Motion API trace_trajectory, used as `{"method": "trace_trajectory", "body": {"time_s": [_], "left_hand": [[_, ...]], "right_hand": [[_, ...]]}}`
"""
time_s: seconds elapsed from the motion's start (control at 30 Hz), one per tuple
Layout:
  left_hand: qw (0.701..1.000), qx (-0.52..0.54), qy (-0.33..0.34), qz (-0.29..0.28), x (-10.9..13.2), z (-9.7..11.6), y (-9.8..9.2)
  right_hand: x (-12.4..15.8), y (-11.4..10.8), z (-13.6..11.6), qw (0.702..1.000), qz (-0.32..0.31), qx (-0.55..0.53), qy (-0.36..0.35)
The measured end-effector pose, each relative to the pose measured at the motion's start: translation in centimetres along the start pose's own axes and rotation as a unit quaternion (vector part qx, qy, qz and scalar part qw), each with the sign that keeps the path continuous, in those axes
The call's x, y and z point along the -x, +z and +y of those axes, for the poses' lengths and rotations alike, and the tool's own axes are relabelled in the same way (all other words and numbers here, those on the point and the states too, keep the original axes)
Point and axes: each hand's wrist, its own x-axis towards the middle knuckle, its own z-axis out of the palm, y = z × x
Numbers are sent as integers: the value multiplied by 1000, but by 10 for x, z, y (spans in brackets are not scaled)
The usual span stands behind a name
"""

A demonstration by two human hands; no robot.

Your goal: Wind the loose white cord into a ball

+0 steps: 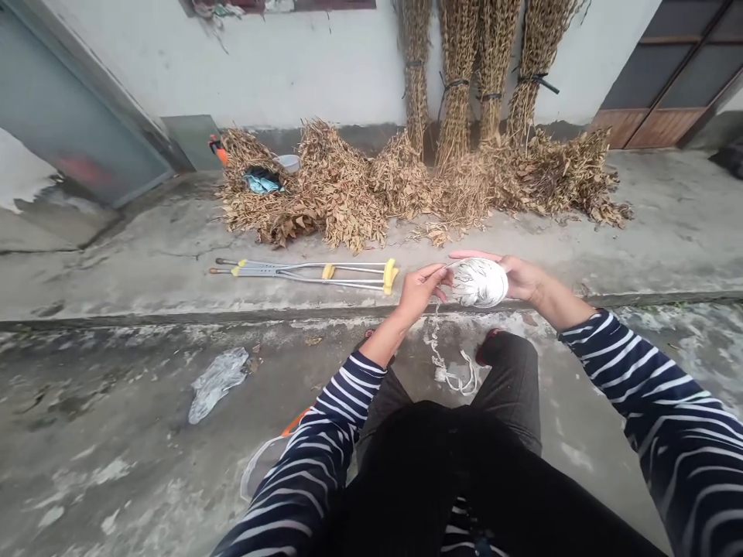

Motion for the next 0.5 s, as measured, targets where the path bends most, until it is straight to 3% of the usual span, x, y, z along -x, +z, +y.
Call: {"method": "trace_trajectory", "body": {"time_s": [0.13, 0.33, 0.5], "left_hand": [[999, 36, -23, -31, -9, 17, -2], [980, -14, -82, -182, -32, 62, -25], [937, -113, -129, -306, -45, 90, -43]], "right_hand": [[6, 5, -1, 998, 1, 55, -6], [8, 19, -11, 983, -98, 150, -32], [5, 22, -19, 972, -155, 170, -50]]}}
